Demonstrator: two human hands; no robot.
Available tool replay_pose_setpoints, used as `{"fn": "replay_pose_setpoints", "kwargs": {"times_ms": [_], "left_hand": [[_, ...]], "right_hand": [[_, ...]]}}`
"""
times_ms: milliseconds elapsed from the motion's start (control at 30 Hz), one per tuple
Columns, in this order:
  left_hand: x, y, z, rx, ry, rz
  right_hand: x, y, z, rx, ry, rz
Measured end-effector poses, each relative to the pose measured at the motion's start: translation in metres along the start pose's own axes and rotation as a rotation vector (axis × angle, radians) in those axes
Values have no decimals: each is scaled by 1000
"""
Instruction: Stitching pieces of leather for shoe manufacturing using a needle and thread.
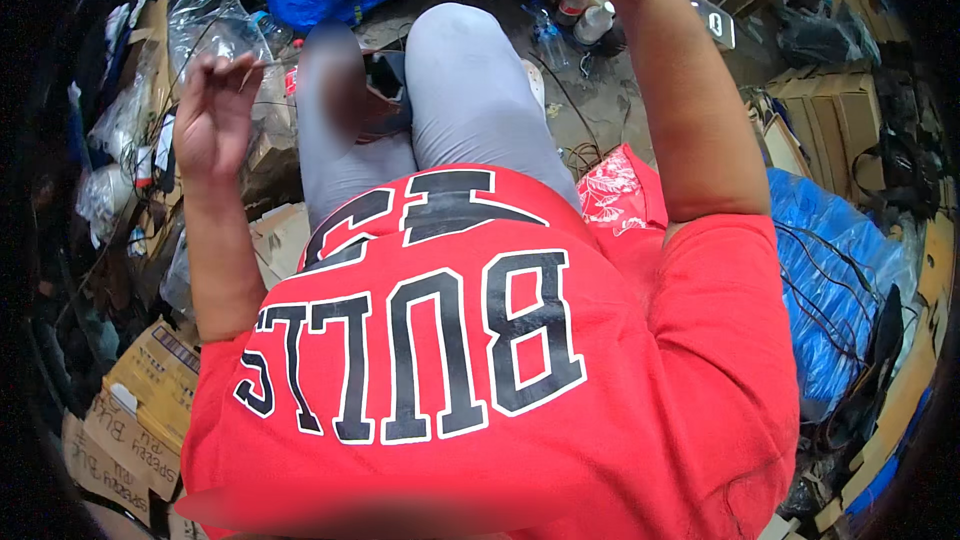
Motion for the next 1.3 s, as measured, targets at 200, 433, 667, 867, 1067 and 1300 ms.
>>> {"fn": "replay_pose_setpoints", "kwargs": {"times_ms": [200,433,667,867,1067,1300], "left_hand": [[72,-42,24,165,79,-371],[100,-87,25,391,709,-883],[-30,-1,27,-91,1476,-122],[-52,33,61,-1,1473,241],[-37,48,57,29,1439,233],[-39,70,59,92,1416,264]], "right_hand": [[79,-35,-122,-255,-40,-122],[83,-16,-120,-281,46,-160],[92,44,-153,-327,-1,-142],[135,132,-135,-246,-795,-385],[151,234,-187,-475,-1489,-51],[194,273,-269,-455,-1595,67]]}}
Point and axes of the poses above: each hand's wrist, its own y-axis towards the middle knuckle, its own x-axis out of the back of the hand, z = x × y, the point moved 10 cm from there along y, towards the middle knuckle, and after that the axes turned 9 degrees about z, right-handed, at the moved point
